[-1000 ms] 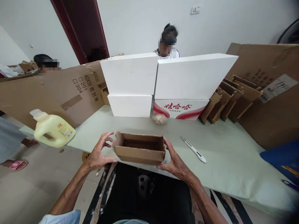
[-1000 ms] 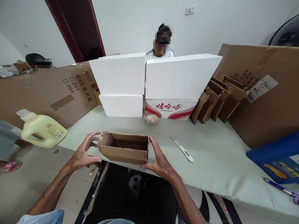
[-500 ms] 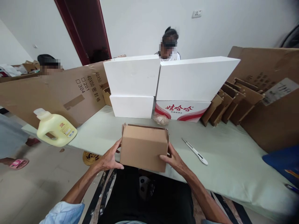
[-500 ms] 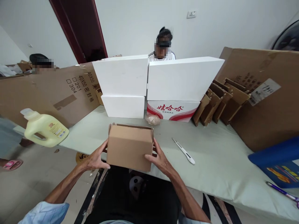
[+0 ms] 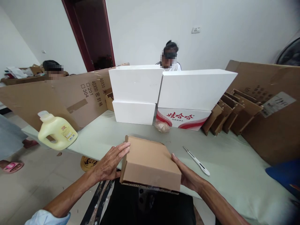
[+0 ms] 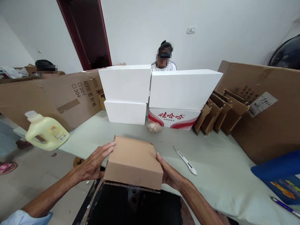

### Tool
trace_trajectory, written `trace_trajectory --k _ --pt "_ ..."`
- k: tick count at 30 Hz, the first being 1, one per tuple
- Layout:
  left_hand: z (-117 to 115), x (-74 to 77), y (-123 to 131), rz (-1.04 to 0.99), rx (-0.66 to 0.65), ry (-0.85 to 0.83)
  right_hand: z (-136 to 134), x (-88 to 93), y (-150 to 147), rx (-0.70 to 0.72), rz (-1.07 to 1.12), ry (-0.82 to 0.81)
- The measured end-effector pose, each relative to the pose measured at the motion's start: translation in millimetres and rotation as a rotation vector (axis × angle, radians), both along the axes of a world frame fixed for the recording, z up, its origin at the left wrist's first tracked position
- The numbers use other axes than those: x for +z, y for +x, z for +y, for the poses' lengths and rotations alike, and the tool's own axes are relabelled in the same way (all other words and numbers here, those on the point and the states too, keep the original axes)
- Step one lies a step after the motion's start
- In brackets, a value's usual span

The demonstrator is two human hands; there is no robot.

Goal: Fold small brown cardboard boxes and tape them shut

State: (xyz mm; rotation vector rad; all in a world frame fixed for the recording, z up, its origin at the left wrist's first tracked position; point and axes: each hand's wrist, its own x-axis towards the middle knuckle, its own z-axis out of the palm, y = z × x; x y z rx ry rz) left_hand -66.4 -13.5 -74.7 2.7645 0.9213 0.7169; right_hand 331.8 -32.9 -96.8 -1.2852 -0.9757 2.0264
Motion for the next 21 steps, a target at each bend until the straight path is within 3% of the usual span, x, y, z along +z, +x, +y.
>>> trace_trajectory --k 4,8,12,16,19,21 --pt "2 1.6 0 -0.103 0.038 -0.287 -2 12.8 11 0.132 0.021 0.113" --pt "-1 -1.9 0 -0.245 0.064 -0.458 -1 16.0 13 0.127 -0.074 0.163" --pt "-3 -2.7 3 -0.423 0.104 -0.462 3 7.6 8 0.097 -0.141 0.191" --pt "-3 -1.7 4 -0.46 0.121 -0.404 8 0.9 4 0.116 -0.198 0.228" --pt "-4 2.2 3 -0.42 0.117 -0.342 9 6.6 1 0.098 -0.293 0.277" --pt "-4 5.6 3 -0.39 0.115 -0.322 9 17.3 -1 0.002 -0.398 0.386"
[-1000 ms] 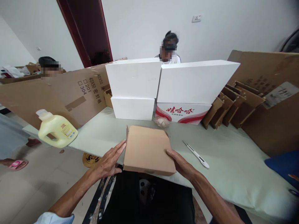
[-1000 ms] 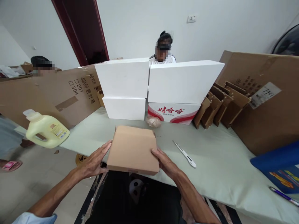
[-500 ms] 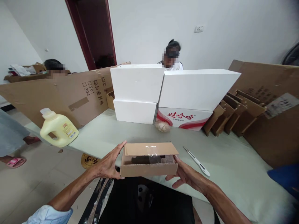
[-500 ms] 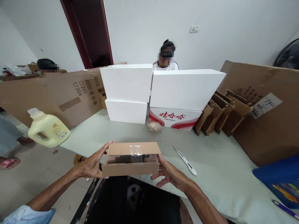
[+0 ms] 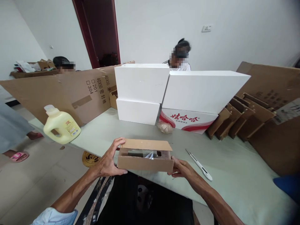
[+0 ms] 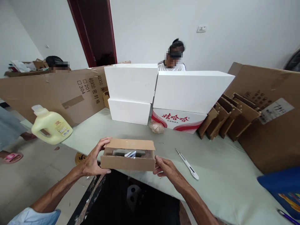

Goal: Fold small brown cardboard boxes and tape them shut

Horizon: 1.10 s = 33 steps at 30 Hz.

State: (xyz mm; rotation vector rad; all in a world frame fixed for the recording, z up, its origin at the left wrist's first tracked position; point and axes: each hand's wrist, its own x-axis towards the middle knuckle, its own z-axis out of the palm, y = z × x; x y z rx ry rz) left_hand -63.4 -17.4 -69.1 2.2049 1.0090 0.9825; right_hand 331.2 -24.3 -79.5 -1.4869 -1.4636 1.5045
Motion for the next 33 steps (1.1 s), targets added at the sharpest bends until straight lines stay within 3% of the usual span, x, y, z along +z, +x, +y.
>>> trace_trajectory --k 4,7,9,12,15,22,33 --pt "2 4.4 2 0.042 0.011 0.005 -4 32.1 -10 -0.208 -0.21 0.51" --pt "5 4.7 3 0.054 0.005 0.0 -2 56.1 -22 -0.106 -0.326 0.894" --pt "7 4.6 4 0.052 0.002 -0.004 5 69.8 -29 0.034 -0.422 1.05" --pt "8 5.6 4 0.056 0.018 -0.01 21 85.3 -38 0.238 -0.568 1.114" --pt "9 7.6 4 0.067 0.037 -0.015 37 91.8 -45 0.341 -0.66 1.163" --pt "12 11.5 5 0.063 -0.015 -0.01 52 83.7 -62 0.425 -0.696 1.364" --pt "11 19.4 5 0.077 -0.037 0.031 41 83.8 -75 0.448 -0.515 1.377"
